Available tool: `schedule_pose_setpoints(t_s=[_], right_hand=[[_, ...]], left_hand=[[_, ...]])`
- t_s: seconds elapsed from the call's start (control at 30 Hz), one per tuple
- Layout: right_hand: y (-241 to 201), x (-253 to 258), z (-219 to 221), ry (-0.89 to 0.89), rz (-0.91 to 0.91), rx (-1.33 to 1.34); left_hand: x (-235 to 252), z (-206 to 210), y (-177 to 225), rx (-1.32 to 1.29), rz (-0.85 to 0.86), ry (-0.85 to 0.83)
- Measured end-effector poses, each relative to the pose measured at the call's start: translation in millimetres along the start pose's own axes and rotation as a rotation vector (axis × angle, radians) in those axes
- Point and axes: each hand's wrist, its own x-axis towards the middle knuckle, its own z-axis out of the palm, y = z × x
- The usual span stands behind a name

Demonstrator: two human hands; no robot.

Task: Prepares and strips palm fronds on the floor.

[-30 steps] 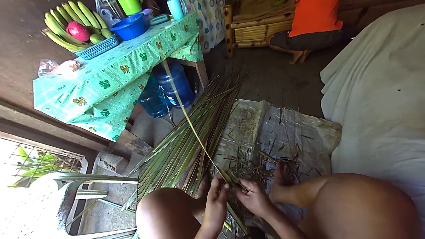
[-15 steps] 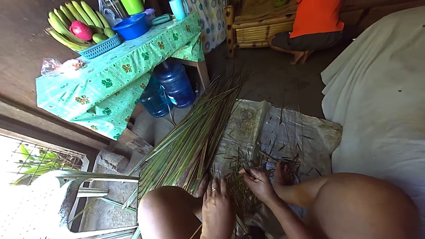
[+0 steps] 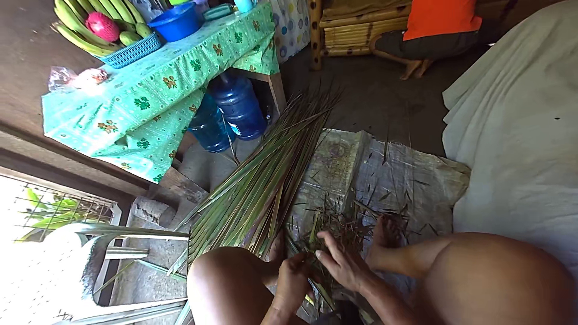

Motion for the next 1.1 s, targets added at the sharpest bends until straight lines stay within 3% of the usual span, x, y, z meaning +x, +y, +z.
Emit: schedule_pose_setpoints(t_s=[0.2, 0.27, 0.5, 0.7, 0.97, 1.1], right_hand=[[8.5, 9.2, 4.1, 0.226, 0.073, -0.070], [17.6, 17.2, -8.1, 0.215, 0.145, -0.036], [17.9, 14.7, -18.2, 0.156, 0.150, 0.057], [-4.9, -5.2, 1.4, -0.103, -0.140, -0.024], [1.2, 0.1, 0.8, -0.130, -0.107, -0.153], [7.4, 8.9, -5.4, 0.007, 0.011, -0.108]], left_hand=[[-14.1, 2.1, -10.7, 0.003, 0.036, -0.025], [-23.5, 5.2, -15.2, -0.010, 0.022, -0.047], [-23.3, 1.7, -20.0, -0.122, -0.052, -0.014], [-13.9, 1.5, -13.8, -0.137, -0.011, 0.021], [-17.7, 4.6, -17.7, -0.171, 0.014, 0.026], [-23.5, 5.8, -20.5, -0.136, 0.055, 0.007]])
